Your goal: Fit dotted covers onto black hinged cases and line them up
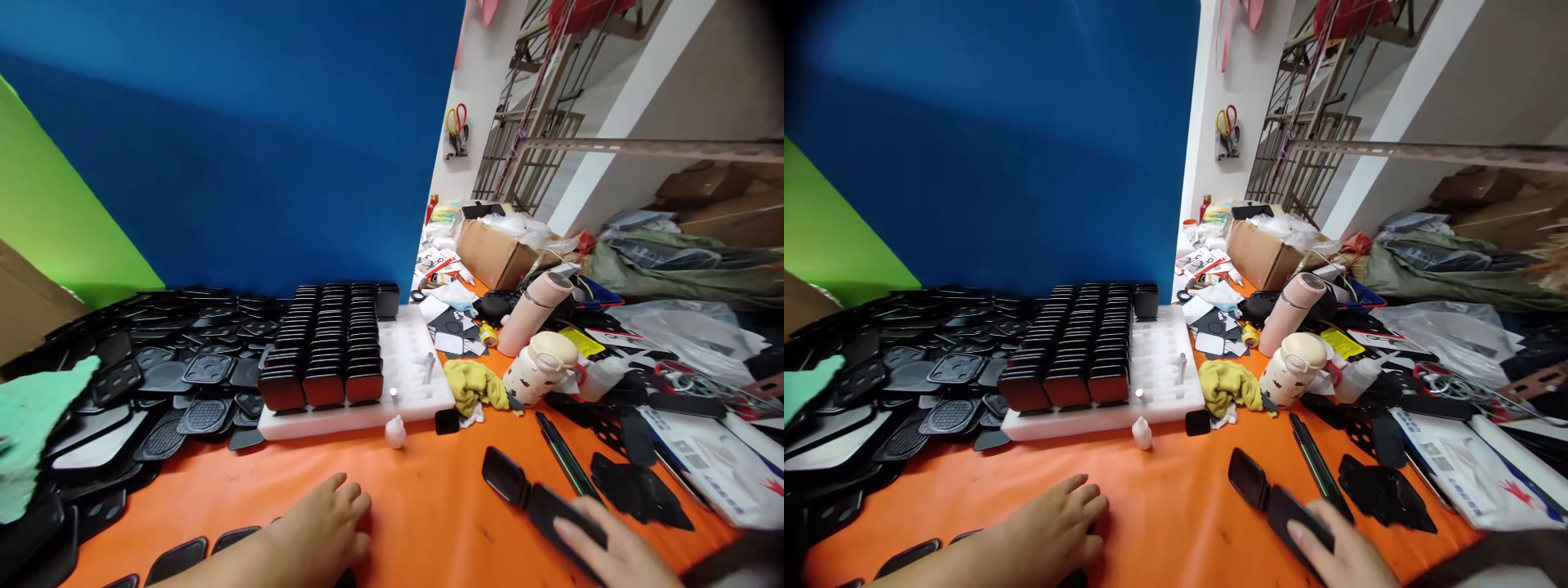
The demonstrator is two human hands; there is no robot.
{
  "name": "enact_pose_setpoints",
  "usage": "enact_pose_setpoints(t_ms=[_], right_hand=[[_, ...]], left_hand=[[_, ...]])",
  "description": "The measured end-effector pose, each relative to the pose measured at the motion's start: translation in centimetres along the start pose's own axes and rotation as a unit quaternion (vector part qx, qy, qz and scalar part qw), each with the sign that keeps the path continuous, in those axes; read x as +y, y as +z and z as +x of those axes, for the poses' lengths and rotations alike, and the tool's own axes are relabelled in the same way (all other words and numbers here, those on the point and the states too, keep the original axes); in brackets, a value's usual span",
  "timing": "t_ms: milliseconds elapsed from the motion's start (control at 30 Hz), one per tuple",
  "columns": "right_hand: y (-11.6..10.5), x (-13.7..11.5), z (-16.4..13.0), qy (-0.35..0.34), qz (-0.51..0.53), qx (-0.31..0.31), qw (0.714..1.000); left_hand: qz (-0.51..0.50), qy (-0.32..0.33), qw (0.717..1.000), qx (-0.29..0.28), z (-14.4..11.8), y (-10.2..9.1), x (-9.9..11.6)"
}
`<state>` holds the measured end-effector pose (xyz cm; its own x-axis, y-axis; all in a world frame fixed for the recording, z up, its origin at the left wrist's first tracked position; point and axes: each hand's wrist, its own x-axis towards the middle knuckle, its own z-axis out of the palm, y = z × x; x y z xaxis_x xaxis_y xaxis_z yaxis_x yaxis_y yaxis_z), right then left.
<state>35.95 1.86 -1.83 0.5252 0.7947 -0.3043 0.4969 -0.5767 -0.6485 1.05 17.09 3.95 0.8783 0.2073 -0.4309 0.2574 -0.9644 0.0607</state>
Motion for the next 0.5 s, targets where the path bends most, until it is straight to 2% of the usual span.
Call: enact_pose_setpoints(t_ms=[67, 133, 233, 300, 367, 500], right_hand=[[-1.9, -2.7, 0.9, 0.029, 0.085, 0.016, 0.996], [-3.7, -6.3, 2.3, -0.002, 0.168, 0.048, 0.985], [-5.4, -12.4, 5.2, -0.088, 0.298, 0.078, 0.947], [-5.6, -16.1, 7.5, -0.136, 0.325, 0.085, 0.932], [-5.2, -19.0, 9.7, -0.172, 0.334, 0.059, 0.925], [-4.0, -22.4, 12.5, -0.212, 0.325, 0.041, 0.921]], left_hand=[[-0.021, -0.002, 1.000, -0.002, -0.2, -0.1, -0.5], [-0.035, -0.008, 0.999, -0.014, -0.1, -0.1, -0.9], [-0.027, -0.016, 0.999, -0.040, 0.2, -0.1, -1.2], [-0.023, -0.016, 0.999, -0.039, 0.4, -0.3, -1.3], [-0.026, -0.018, 0.999, -0.033, 0.4, -0.6, -1.2], [-0.032, -0.038, 0.999, -0.013, 0.1, -1.0, -1.2]])
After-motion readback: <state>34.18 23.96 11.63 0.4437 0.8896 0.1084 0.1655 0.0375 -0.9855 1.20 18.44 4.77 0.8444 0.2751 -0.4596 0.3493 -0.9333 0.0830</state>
